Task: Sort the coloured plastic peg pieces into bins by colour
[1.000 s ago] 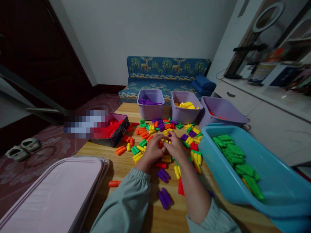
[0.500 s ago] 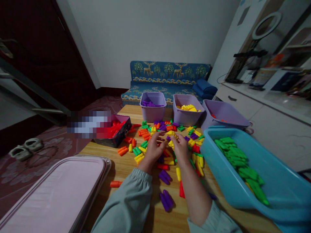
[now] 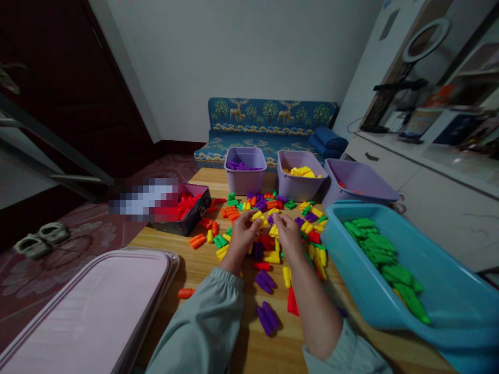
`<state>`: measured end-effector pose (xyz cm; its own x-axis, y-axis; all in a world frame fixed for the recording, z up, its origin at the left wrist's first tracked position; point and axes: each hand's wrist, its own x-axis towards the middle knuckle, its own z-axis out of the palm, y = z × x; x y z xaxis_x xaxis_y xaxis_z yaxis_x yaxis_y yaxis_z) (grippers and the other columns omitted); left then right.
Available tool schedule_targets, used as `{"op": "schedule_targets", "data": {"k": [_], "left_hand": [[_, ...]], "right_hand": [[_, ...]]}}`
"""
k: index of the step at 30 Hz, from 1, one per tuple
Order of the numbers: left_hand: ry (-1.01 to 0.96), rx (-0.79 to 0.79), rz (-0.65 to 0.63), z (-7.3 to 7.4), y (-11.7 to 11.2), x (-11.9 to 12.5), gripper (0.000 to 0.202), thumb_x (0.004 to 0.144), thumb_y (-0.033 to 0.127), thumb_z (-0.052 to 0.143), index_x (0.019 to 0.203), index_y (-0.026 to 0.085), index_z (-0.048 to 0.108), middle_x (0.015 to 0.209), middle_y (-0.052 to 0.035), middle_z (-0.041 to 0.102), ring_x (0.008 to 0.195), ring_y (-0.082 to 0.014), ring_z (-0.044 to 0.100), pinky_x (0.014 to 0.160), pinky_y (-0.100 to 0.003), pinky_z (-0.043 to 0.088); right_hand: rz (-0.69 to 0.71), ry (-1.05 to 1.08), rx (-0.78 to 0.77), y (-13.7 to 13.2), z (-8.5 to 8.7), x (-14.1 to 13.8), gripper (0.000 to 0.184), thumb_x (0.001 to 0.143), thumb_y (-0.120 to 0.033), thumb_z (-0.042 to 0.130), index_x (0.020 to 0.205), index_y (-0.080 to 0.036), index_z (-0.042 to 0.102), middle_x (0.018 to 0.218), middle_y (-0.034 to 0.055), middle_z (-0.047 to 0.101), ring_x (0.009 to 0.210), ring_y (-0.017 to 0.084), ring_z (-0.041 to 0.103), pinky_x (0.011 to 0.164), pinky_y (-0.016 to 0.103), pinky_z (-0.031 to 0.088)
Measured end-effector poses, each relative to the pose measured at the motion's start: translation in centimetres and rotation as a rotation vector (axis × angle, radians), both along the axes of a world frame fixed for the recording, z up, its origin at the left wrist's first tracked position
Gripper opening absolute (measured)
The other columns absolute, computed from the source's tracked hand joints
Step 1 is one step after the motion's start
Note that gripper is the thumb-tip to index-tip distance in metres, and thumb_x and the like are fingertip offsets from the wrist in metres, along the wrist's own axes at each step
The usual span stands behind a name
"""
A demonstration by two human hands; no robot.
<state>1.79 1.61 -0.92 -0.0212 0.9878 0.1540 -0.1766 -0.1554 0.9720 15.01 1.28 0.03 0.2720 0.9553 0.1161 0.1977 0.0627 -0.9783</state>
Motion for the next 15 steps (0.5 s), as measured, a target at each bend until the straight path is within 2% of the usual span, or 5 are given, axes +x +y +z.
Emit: {"op": "schedule_targets", "data": {"k": [4, 7, 10, 15], "left_hand": [[-0.059, -0.012, 0.024, 0.1, -0.1, -0.2, 0.043, 0.077, 0.037, 0.069, 0.112, 0.013, 0.06, 0.087, -0.0038, 0.067, 0.057, -0.0097, 0.06, 0.048, -0.02, 0.049], [-0.074, -0.022, 0.025, -0.1, -0.1, -0.3, 0.044, 0.078, 0.04, 0.067, 0.112, 0.013, 0.061, 0.084, -0.0038, 0.067, 0.053, -0.0087, 0.057, 0.047, -0.021, 0.049], [-0.079, -0.038, 0.01, -0.2, 0.0, -0.3, 0.045, 0.078, 0.041, 0.066, 0.113, 0.013, 0.061, 0.092, -0.0068, 0.068, 0.061, -0.0115, 0.062, 0.051, -0.022, 0.052], [-0.065, -0.055, -0.005, -0.2, -0.1, -0.5, 0.045, 0.08, 0.04, 0.064, 0.117, 0.015, 0.062, 0.11, -0.0106, 0.068, 0.08, -0.0181, 0.068, 0.063, -0.028, 0.058]], "right_hand": [[0.02, 0.402, -0.086, 0.6, -0.4, 0.5, 0.048, 0.071, -0.056, 0.066, 0.096, -0.016, 0.062, 0.083, 0.0059, 0.067, 0.066, 0.017, 0.061, 0.048, 0.026, 0.047], [0.07, 0.585, -0.078, 1.0, -0.8, 0.6, 0.04, 0.065, -0.039, 0.074, 0.096, -0.018, 0.061, 0.091, 0.0073, 0.068, 0.075, 0.019, 0.067, 0.057, 0.029, 0.055], [0.093, 0.617, -0.022, 1.1, -0.8, 0.3, 0.042, 0.059, -0.024, 0.074, 0.099, -0.019, 0.06, 0.102, 0.0079, 0.068, 0.085, 0.02, 0.069, 0.072, 0.033, 0.059], [0.195, 0.506, 0.136, 0.5, 0.1, -0.8, 0.057, 0.06, -0.027, 0.074, 0.114, -0.021, 0.058, 0.121, 0.0099, 0.064, 0.099, 0.021, 0.067, 0.086, 0.034, 0.056]]}}
